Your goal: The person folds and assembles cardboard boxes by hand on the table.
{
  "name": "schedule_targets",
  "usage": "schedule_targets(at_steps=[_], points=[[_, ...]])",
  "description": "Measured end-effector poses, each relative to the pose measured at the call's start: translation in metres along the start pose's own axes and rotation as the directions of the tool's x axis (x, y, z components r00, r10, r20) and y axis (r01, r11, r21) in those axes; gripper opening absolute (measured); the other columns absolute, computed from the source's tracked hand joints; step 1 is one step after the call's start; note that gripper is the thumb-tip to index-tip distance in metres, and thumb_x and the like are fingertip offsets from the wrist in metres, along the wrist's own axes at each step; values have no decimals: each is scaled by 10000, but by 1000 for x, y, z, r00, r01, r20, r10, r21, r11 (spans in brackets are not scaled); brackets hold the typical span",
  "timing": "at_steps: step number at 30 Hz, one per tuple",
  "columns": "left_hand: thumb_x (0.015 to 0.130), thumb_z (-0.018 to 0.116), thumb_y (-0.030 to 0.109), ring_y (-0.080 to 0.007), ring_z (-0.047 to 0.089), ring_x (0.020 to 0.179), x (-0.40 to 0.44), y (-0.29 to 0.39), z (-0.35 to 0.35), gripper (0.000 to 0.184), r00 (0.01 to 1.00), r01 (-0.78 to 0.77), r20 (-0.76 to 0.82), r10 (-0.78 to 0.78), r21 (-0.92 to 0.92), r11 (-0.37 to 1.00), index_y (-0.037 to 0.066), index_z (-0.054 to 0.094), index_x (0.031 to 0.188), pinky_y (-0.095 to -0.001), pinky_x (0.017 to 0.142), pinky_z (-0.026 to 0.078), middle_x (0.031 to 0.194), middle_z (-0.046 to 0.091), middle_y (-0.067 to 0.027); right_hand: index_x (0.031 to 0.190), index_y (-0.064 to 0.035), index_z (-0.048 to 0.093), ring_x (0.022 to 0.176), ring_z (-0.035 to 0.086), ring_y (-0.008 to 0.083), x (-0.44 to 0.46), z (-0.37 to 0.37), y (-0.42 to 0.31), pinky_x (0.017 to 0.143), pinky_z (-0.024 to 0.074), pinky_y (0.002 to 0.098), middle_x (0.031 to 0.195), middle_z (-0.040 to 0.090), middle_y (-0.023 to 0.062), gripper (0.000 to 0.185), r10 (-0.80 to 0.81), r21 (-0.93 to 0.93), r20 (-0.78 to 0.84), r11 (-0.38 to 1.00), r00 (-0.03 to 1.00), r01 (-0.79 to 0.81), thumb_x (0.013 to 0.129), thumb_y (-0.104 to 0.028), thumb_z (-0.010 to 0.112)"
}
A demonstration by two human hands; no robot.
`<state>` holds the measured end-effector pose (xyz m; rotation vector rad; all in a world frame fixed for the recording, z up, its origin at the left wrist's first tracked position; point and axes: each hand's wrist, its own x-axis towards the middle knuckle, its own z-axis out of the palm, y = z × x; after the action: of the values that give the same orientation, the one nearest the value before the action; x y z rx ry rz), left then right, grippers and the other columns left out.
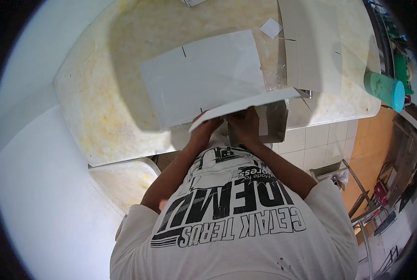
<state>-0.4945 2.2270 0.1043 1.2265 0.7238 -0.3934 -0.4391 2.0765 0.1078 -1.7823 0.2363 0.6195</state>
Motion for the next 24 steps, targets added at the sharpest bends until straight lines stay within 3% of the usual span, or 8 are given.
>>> schedule_targets(at_steps=[2,6,11,14,17,20,23,24], points=[[838,647,116,-134,593,879,1,1,4,245,998,52,-19,-54,-117,992,-16,609,1041,-255,797,482,950,641,-78,1014,-25,493,767,655,222,-1,1,1,704,519,327,833,649,113,444,10,49,-12,999,1000,-10,735,-256,750],[810,658,78,-133,598,857,-5,15,9,246,995,-38,-87,56,199,979,-3,614,1039,-256,780,482,940,648,-72,1011,-18,511,754,652,243,-1,0,3,688,518,339,823,647,126,427,-49,-109,-14,993,999,47,743,-265,735],[846,601,52,-180,616,792,-2,2,7,125,916,-275,-71,395,605,747,-8,593,956,-275,737,493,836,624,-90,947,-9,548,746,642,279,1,2,19,669,506,372,811,636,153,311,-181,-230,38,955,983,185,778,-235,680],[866,545,28,-233,619,761,2,-19,1,110,899,-354,-94,429,423,834,-25,560,962,-300,692,496,817,570,-115,922,-11,564,764,633,307,-2,2,-12,684,500,393,807,627,166,248,-153,-139,60,977,986,161,785,-196,656],[853,542,3,-241,607,748,-10,4,9,118,917,-316,-74,392,465,827,-34,529,964,-319,657,485,865,539,-119,929,-21,575,796,622,319,-1,7,-19,709,501,407,828,621,168,222,-193,-41,99,979,976,197,766,-152,650],[828,559,-18,-269,560,720,-15,11,12,107,898,-295,-113,425,561,773,-36,498,914,-355,618,456,873,508,-142,931,-35,591,830,608,321,1,12,-14,730,506,408,886,610,163,219,-396,-103,89,909,914,404,726,-96,638],[808,550,-48,-300,507,708,-16,14,17,109,731,-423,21,682,798,430,-22,471,880,-394,605,432,827,476,-156,924,-37,603,843,605,330,-5,7,-34,740,506,405,888,608,160,209,-419,-180,129,881,899,437,726,-97,631],[788,540,-63,-336,477,710,-18,12,21,133,724,-505,-8,690,677,536,-15,470,890,-424,608,417,802,450,-166,922,-37,605,843,604,331,-6,5,-34,743,505,407,891,608,159,210,-424,-224,152,865,893,449,724,-102,633]])
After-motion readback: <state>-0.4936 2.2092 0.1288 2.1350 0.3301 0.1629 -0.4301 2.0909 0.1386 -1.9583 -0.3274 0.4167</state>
